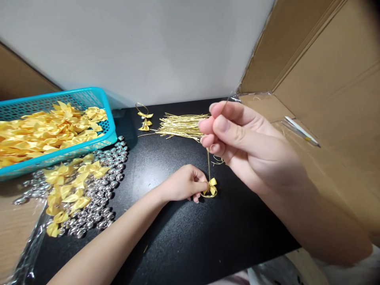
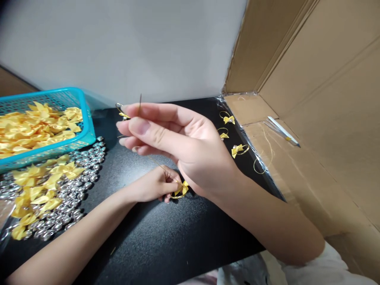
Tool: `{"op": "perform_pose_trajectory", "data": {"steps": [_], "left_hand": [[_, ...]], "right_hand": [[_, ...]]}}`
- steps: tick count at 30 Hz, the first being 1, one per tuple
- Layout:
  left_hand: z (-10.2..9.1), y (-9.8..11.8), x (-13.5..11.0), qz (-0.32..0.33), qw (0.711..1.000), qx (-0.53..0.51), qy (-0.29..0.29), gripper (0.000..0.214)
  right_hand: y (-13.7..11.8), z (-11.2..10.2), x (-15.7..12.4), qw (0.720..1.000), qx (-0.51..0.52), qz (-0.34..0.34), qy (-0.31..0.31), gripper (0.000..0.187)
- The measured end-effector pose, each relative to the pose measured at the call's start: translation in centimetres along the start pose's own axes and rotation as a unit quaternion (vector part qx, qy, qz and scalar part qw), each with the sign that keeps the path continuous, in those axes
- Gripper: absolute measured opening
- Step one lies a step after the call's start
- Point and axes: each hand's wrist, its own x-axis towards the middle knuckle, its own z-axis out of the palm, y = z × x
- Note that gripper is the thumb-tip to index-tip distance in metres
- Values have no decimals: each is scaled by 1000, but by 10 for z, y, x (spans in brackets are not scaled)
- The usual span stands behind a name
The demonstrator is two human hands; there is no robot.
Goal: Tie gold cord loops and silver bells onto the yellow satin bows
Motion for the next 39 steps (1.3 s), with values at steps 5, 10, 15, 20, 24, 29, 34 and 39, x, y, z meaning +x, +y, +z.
{"op": "perform_pose_trajectory", "data": {"steps": [5,10,15,20,24,29,34,39], "left_hand": [[-2,3,-4,3,1000,-12,-14,17],[-7,12,-14,24,999,-19,26,17],[-13,20,-25,70,996,16,59,19],[-19,28,-39,91,990,58,91,27],[-20,35,-48,89,986,91,109,34],[-19,41,-56,105,978,124,132,34],[-21,46,-62,127,972,133,147,32],[-23,49,-66,130,976,58,162,28]], "right_hand": [[-1,-10,4,998,22,-36,-44,18],[-4,-23,7,994,-45,-96,-23,12],[-9,-25,7,986,-115,-115,21,11],[-5,-30,8,983,-127,-132,11,9],[-1,-34,7,973,-205,-108,-13,5],[2,-30,7,948,-303,-23,-98,9],[9,-27,7,916,-377,22,-134,6],[10,-27,7,905,-404,41,-128,12]]}}
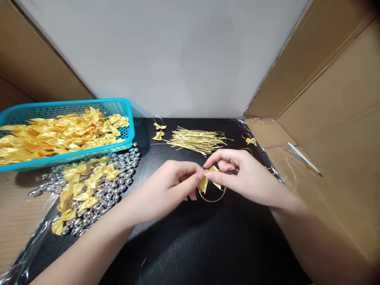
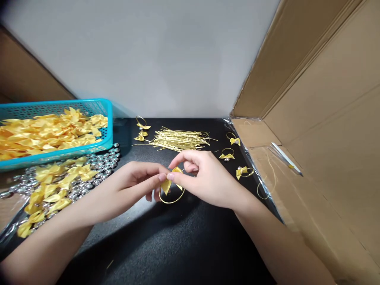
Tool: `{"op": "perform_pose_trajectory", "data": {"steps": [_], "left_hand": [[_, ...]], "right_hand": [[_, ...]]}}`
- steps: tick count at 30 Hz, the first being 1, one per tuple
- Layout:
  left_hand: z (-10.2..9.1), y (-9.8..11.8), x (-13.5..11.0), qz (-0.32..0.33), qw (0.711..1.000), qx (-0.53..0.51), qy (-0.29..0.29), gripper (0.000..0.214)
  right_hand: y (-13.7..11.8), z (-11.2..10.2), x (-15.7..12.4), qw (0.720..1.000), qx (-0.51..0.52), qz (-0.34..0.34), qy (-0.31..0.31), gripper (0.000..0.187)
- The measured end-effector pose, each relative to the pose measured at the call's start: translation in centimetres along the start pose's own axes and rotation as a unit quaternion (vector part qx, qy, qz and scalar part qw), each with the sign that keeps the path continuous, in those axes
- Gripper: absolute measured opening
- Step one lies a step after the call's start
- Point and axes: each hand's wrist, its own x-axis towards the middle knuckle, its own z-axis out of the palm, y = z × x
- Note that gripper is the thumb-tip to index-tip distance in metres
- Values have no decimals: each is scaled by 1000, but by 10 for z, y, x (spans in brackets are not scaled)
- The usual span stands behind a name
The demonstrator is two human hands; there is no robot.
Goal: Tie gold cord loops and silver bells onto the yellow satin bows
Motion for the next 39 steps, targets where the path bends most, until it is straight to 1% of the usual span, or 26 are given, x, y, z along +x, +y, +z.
{"op": "perform_pose_trajectory", "data": {"steps": [2,4,6,7,9,11,13,16,18,20,22,24,28,31,35,37,39], "left_hand": [[0,-1,2,2,999,-53,5,28],[1,-4,5,4,993,-120,21,29],[3,-9,9,13,979,-199,47,27],[5,-12,11,24,969,-238,60,22],[9,-18,15,57,958,-269,82,11],[14,-21,16,98,959,-239,118,25],[18,-22,15,137,958,-202,152,34],[21,-21,12,180,951,-177,178,35],[22,-19,10,182,948,-176,190,27],[22,-17,10,166,946,-180,211,16],[23,-15,10,150,943,-178,238,10],[24,-13,10,143,939,-179,256,13],[27,-12,7,143,934,-188,270,23],[31,-11,4,162,930,-173,280,27],[35,-10,3,191,922,-154,301,31],[36,-10,5,197,916,-164,308,28],[35,-9,6,192,912,-181,314,19]], "right_hand": [[0,0,0,1000,17,10,2,15],[0,2,1,998,55,16,14,21],[0,6,2,994,99,18,45,25],[1,9,2,991,115,18,66,26],[2,14,3,984,139,19,110,28],[3,19,4,978,155,17,138,28],[3,23,5,974,166,10,154,27],[2,26,4,969,175,5,174,25],[2,27,3,967,177,2,182,25],[2,29,2,967,177,-1,185,23],[4,32,1,967,179,-3,183,20],[5,34,0,966,183,-4,182,18],[5,36,0,962,202,-4,183,18],[5,36,0,959,212,-10,189,17],[5,37,0,955,205,-25,215,18],[5,39,0,952,209,-37,220,17],[6,40,0,951,220,-45,211,15]]}}
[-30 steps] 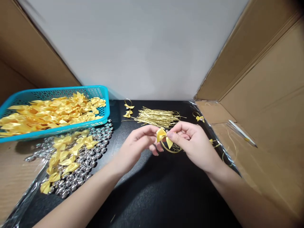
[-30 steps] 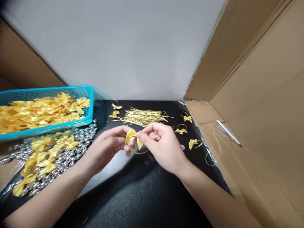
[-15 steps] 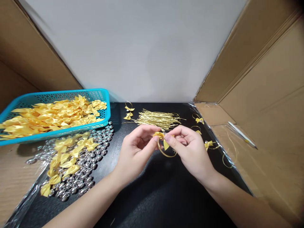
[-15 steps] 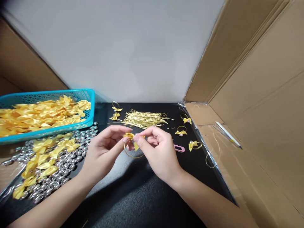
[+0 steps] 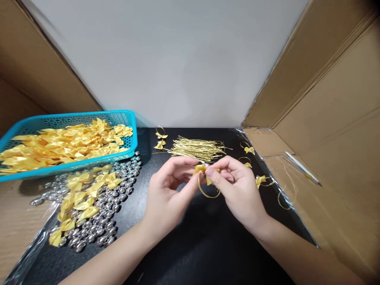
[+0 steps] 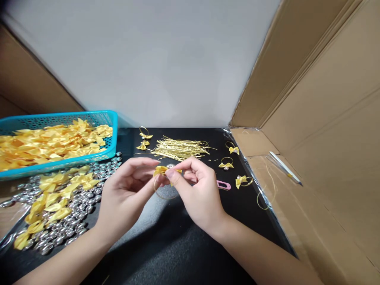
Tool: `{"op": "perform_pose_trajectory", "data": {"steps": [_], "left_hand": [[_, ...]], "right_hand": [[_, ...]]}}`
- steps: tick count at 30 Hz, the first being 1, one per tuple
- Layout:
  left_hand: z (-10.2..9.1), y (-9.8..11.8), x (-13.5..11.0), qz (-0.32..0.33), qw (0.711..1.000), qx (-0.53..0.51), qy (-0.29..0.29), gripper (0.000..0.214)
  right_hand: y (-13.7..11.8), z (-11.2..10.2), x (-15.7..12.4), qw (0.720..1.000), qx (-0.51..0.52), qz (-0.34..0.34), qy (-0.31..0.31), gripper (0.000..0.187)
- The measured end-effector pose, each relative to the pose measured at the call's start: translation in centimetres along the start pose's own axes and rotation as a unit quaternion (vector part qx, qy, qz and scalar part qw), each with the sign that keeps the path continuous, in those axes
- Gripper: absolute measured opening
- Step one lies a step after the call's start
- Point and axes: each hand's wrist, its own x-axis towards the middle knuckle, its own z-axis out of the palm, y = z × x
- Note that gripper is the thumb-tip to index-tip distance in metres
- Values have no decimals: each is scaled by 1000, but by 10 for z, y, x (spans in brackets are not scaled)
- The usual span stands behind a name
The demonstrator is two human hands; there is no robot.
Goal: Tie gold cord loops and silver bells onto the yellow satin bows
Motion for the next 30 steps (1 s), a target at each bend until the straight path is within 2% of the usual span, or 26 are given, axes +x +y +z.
{"op": "perform_pose_trajectory", "data": {"steps": [3,5,7,10,14,19,24,30], "left_hand": [[-2,1,2,-10,1000,-10,13,9],[-4,2,3,-13,1000,-10,12,11],[-5,3,3,-21,1000,-8,2,14],[-6,3,3,-24,1000,-11,-14,18],[-5,1,3,12,999,8,-35,18],[-5,-2,3,50,995,56,-62,13],[-6,-4,3,70,992,92,-59,17],[-7,-3,2,78,990,104,-55,17]], "right_hand": [[3,-3,0,999,19,-9,-28,11],[4,-7,1,998,46,-34,-41,9],[3,-13,3,994,68,-67,-45,15],[-3,-21,6,992,44,-99,-66,22],[-16,-23,4,987,7,-108,-117,23],[-28,-21,3,992,28,-65,-101,24],[-31,-25,9,998,30,-2,-62,14],[-26,-32,17,988,96,73,-96,8]]}}
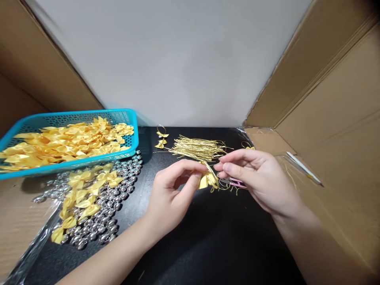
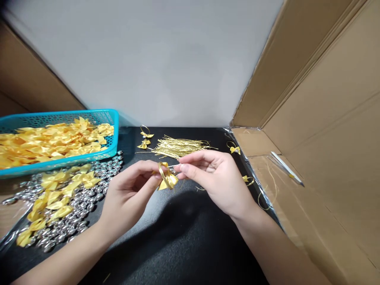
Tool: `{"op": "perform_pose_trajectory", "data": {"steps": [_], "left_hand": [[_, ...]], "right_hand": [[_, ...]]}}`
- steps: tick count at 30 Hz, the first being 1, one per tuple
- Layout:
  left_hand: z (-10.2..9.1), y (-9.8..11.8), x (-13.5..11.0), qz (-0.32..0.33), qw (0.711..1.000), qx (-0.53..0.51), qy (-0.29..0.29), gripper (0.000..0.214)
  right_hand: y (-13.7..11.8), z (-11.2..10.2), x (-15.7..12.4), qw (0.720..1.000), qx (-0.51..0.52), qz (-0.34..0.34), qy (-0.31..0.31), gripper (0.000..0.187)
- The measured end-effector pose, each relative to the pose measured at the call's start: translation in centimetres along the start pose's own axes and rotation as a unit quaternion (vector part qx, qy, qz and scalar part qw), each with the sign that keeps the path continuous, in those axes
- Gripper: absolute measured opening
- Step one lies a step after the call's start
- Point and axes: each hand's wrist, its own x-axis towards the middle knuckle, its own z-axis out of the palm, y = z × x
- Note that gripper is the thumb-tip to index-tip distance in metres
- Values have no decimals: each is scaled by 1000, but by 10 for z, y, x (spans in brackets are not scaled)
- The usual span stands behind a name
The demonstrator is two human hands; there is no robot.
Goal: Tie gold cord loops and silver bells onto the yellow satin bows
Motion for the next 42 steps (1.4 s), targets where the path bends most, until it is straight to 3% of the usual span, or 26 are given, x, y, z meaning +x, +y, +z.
{"op": "perform_pose_trajectory", "data": {"steps": [4,15,23,27,32,42], "left_hand": [[0,0,-1,2,1000,3,5,14],[1,0,-1,23,1000,11,19,11],[3,3,0,-1,1000,2,29,12],[3,4,-1,4,999,-1,32,14],[5,6,-2,-33,997,-40,52,17],[3,13,2,-121,991,-60,20,5]], "right_hand": [[1,-1,-1,1000,10,7,-1,7],[6,9,-5,978,-177,-106,27,5],[5,9,-7,973,-176,-138,50,13],[3,8,-8,960,-239,-140,50,10],[1,8,-9,940,-301,-153,49,7],[4,11,-12,914,-350,-199,53,13]]}}
